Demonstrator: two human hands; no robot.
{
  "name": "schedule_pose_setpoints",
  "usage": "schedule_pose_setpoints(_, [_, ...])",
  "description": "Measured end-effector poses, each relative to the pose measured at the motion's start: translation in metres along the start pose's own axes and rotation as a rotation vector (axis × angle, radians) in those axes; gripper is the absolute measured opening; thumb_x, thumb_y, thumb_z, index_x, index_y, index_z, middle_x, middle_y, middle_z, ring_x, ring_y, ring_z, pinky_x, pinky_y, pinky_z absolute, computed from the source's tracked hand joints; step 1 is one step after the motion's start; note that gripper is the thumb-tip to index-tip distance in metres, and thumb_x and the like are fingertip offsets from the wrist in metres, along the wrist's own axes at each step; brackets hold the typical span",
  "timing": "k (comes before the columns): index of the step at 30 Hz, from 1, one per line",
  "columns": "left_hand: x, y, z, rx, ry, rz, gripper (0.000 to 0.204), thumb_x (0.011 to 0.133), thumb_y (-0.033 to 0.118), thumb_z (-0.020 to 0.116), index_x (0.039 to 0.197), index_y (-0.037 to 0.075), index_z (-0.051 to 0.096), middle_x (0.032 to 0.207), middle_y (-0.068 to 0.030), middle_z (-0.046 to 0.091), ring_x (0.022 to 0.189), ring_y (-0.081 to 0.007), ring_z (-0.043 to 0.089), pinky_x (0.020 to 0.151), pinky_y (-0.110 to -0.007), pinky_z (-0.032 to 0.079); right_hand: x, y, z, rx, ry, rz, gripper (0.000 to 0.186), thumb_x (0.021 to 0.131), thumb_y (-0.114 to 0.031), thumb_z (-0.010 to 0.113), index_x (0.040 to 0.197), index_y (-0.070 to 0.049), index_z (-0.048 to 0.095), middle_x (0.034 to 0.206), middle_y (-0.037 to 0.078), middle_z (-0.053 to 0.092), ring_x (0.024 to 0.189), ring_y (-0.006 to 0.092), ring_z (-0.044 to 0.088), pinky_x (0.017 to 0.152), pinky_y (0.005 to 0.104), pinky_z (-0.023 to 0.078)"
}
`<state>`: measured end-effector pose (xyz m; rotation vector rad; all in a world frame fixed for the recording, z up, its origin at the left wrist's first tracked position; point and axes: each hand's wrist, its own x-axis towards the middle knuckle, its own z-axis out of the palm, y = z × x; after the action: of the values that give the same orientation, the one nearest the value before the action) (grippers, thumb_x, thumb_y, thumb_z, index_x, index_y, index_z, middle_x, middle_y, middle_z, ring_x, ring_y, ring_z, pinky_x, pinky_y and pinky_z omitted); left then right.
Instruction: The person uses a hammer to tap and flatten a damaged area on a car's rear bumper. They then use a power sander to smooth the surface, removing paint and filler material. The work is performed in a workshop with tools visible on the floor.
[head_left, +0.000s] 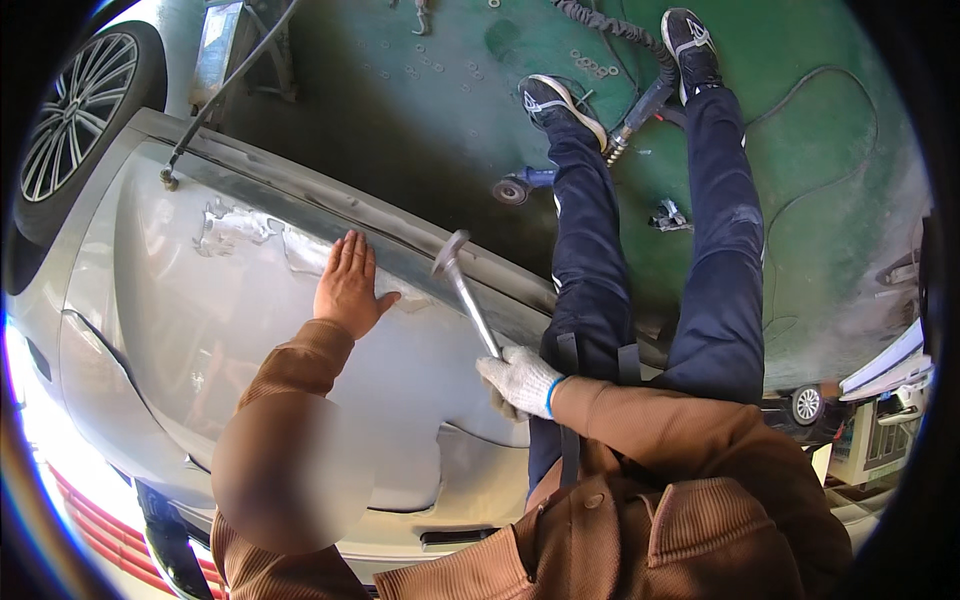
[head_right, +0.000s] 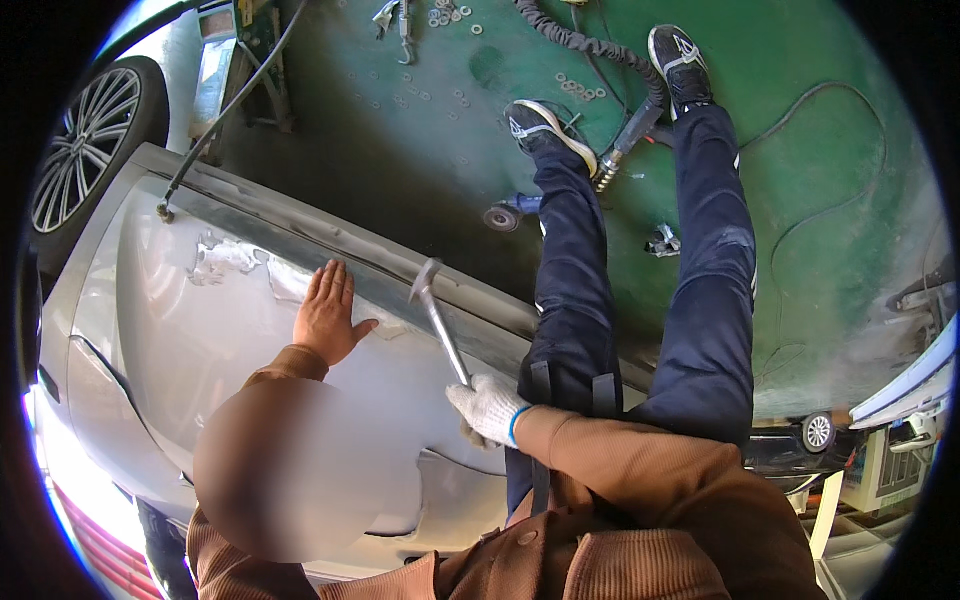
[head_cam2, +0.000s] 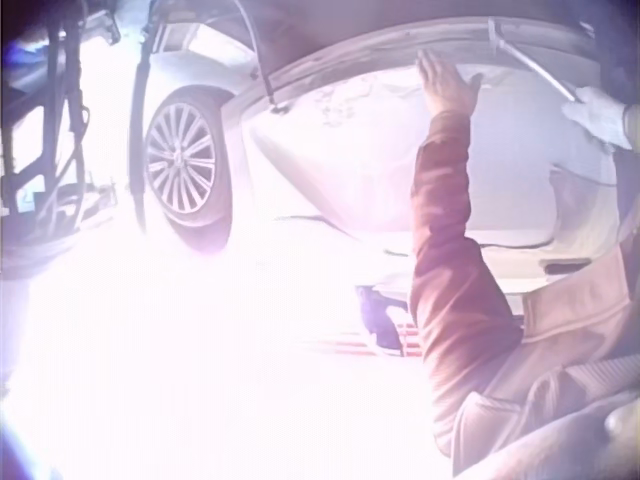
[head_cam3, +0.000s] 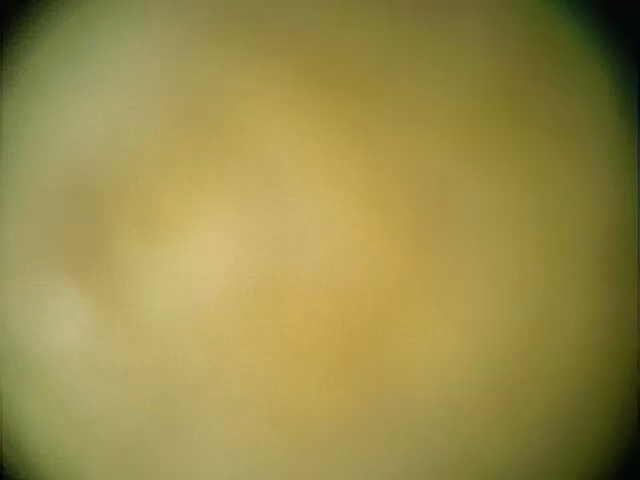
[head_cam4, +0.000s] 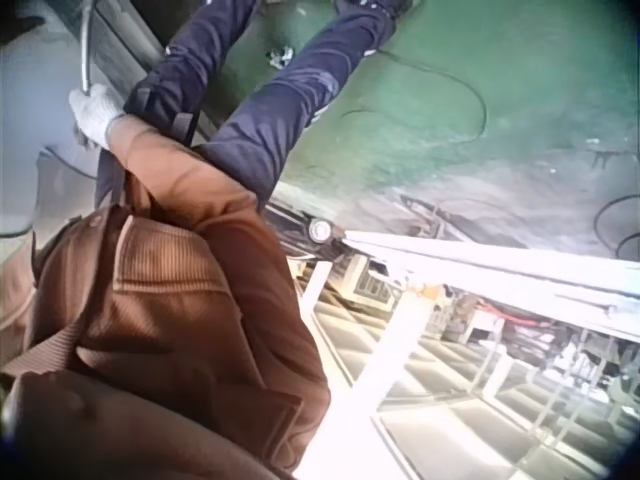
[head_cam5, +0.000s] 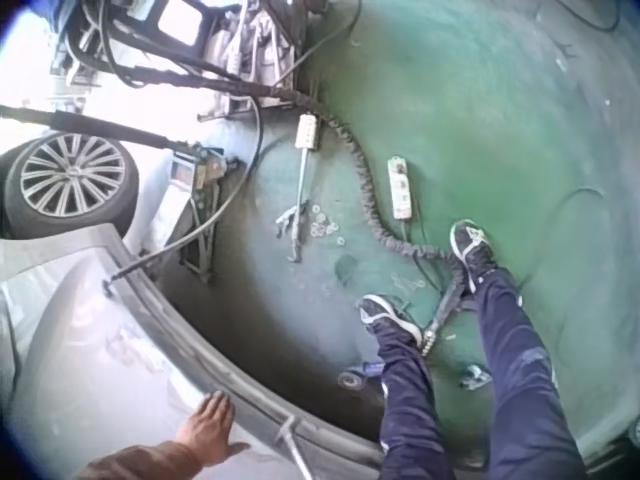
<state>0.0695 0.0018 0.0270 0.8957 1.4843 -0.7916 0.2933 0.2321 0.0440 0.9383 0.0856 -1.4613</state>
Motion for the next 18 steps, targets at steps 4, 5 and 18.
schedule_pose_setpoints(4, [0.001,-0.016,-0.004,-0.002,0.015,-0.046,0.094,0.102,0.064,0.057,0.161,-0.008,0.04,0.172,-0.0246,0.035,0.165,-0.0354,0.023,0.137,-0.047,0.011,0.012,-0.004,-0.002,-0.096,-0.008,-0.036,0.039,0.109,-0.039,0.059,0.114,0.0,0.06,0.07,0.012,0.066,0.047,0.0241,0.062,0.042,0.0414,0.048])
schedule_pose_setpoints(5, [0.0,-0.021,-0.008,-0.002,0.015,-0.052,0.094,0.102,0.064,0.057,0.161,-0.008,0.04,0.172,-0.0247,0.035,0.165,-0.0355,0.023,0.136,-0.048,0.011,0.013,-0.01,0.001,-0.089,-0.04,-0.008,0.039,0.108,-0.039,0.059,0.114,-0.001,0.06,0.07,0.012,0.066,0.047,0.0242,0.062,0.042,0.0414,0.048])
schedule_pose_setpoints(18, [0.016,-0.079,-0.015,0.059,0.095,-0.255,0.092,0.105,0.063,0.053,0.161,-0.009,0.04,0.173,-0.0239,0.033,0.166,-0.0355,0.02,0.136,-0.047,0.011,0.022,-0.047,0.01,-0.102,-0.124,0.062,0.038,0.108,-0.036,0.058,0.125,-0.002,0.058,0.07,0.012,0.063,0.047,0.0219,0.058,0.042,0.0423,0.045])
